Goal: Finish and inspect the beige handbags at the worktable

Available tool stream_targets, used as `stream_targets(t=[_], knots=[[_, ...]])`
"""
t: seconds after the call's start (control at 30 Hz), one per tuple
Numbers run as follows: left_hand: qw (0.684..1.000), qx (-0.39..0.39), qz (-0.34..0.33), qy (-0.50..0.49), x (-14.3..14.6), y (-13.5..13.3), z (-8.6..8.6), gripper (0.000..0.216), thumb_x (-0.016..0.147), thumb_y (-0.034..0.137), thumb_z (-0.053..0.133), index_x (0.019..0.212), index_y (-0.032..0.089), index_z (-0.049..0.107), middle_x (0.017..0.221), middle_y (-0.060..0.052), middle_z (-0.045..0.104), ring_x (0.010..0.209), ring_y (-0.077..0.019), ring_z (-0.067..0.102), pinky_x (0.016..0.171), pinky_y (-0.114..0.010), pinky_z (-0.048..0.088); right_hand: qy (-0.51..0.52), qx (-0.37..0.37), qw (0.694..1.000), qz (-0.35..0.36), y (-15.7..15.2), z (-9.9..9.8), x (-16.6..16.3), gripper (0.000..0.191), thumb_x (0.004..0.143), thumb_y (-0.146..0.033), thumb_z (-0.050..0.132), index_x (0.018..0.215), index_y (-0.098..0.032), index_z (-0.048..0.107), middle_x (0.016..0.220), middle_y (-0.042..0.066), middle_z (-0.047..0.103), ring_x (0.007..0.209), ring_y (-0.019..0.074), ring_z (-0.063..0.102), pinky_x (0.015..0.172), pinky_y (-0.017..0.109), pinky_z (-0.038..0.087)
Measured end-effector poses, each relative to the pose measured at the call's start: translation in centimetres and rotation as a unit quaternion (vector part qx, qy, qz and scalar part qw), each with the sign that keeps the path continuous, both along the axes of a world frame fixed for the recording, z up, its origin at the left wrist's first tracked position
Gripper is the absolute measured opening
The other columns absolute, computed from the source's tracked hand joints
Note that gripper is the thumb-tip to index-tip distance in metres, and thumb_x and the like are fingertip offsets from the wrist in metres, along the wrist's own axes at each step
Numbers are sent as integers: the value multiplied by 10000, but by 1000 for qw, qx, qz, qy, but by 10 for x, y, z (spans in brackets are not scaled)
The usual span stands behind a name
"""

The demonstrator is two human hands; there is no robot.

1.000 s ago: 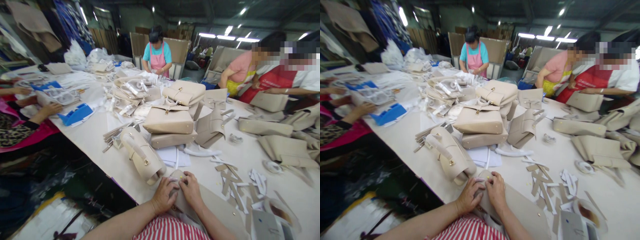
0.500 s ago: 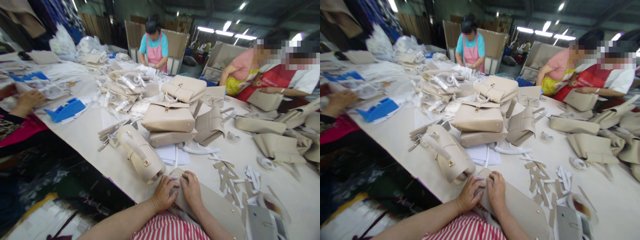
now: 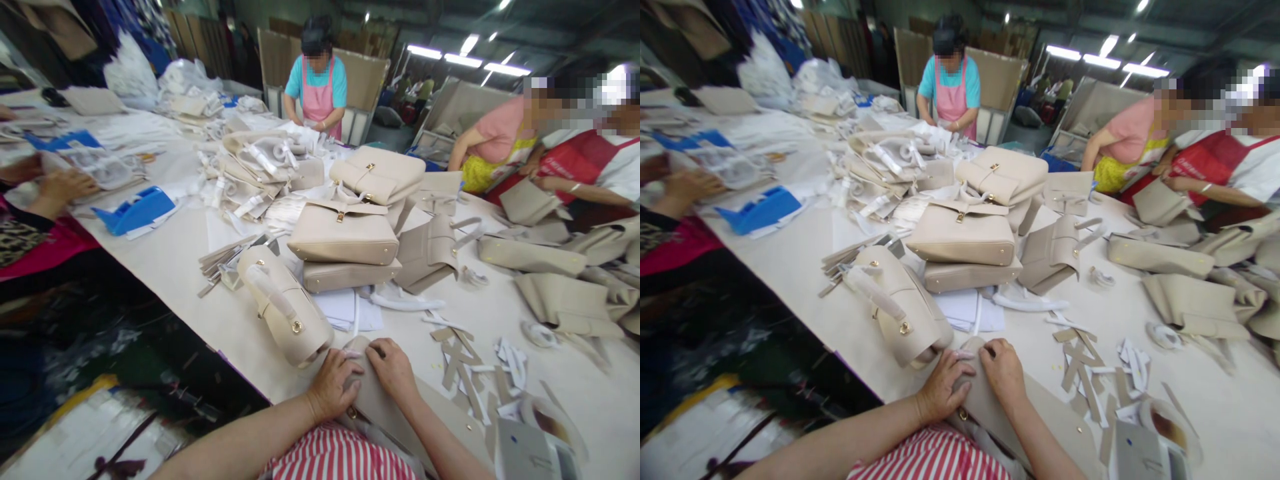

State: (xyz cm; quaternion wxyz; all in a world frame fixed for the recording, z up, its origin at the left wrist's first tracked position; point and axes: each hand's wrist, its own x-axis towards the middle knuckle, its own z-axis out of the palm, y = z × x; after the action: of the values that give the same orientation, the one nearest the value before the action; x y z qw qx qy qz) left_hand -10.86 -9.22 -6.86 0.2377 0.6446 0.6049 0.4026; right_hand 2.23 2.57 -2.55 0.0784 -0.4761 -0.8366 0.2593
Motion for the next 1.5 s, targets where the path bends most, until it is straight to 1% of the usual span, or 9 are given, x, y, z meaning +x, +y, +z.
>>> stream_targets(t=[0.23, 0.37, 0.53, 0.73, 1.0, 1.13, 1.2, 1.33, 1.5], knots=[[1000, 4, -8, -2, 0, 3, 1, 233, 797, 250, 496, 1023, 218, 541, 1167, -61, 494, 1084, -223, 420, 951, -401, 361, -88, 43, 995, -2, 1, 5, -16, 183, 781, -235, 429, 713, -176, 588, 788, 78, 588, 761, 194, 542, 716, 292, 385], [1000, 2, -13, -5, 0, 5, 2, 245, 797, 256, 497, 1036, 222, 543, 1179, -59, 489, 1077, -226, 420, 947, -406, 362, -111, 49, 993, -2, 2, 5, -20, 173, 765, -211, 420, 698, -175, 576, 792, 82, 583, 766, 191, 537, 704, 283, 376], [1000, 1, -14, 2, 0, 6, 3, 237, 802, 272, 491, 1027, 223, 543, 1181, -59, 492, 1058, -226, 429, 943, -412, 364, -103, 31, 994, 7, 7, 2, -18, 172, 753, -193, 421, 694, -173, 582, 798, 75, 586, 766, 174, 541, 734, 271, 383], [1000, 3, -11, -3, 1, 6, 3, 231, 792, 255, 507, 1018, 224, 539, 1187, -46, 499, 1068, -216, 425, 949, -389, 364, -58, -8, 998, 26, 18, -5, -8, 190, 753, -193, 423, 673, -186, 595, 770, 45, 599, 749, 156, 556, 729, 252, 410], [1000, 1, -2, -4, 2, 7, 2, 236, 799, 261, 494, 1029, 226, 535, 1177, -50, 500, 1068, -219, 429, 945, -399, 368, -3, -39, 998, 48, 23, -4, 7, 203, 771, -218, 418, 708, -205, 611, 856, 32, 636, 838, 145, 582, 801, 236, 431], [1000, 5, 9, 0, 4, 6, 3, 222, 796, 251, 489, 1010, 224, 542, 1161, -55, 507, 1065, -221, 434, 939, -405, 373, -25, -22, 999, 31, 22, -6, 0, 205, 768, -282, 440, 650, -199, 586, 759, 37, 604, 735, 158, 568, 724, 258, 430], [1000, 6, 14, 2, 4, 5, 3, 218, 795, 246, 487, 1004, 223, 543, 1159, -57, 509, 1064, -220, 435, 938, -405, 376, -41, -5, 999, 21, 20, -7, -4, 182, 748, -273, 451, 621, -195, 556, 721, 40, 577, 693, 165, 548, 699, 275, 413], [1000, 16, 16, 3, 6, 4, 4, 221, 805, 240, 475, 1018, 223, 535, 1184, -55, 501, 1092, -219, 425, 952, -404, 369, -62, 16, 998, 28, 18, -10, -8, 161, 736, -232, 437, 615, -188, 534, 725, 55, 561, 703, 178, 535, 690, 284, 388], [999, 15, 29, 6, 10, 2, 5, 208, 809, 235, 471, 1007, 219, 537, 1196, -52, 505, 1086, -214, 430, 953, -400, 369, -62, 29, 996, 61, 16, -11, -6, 168, 753, -201, 413, 649, -179, 544, 758, 68, 566, 732, 178, 533, 718, 275, 385]])
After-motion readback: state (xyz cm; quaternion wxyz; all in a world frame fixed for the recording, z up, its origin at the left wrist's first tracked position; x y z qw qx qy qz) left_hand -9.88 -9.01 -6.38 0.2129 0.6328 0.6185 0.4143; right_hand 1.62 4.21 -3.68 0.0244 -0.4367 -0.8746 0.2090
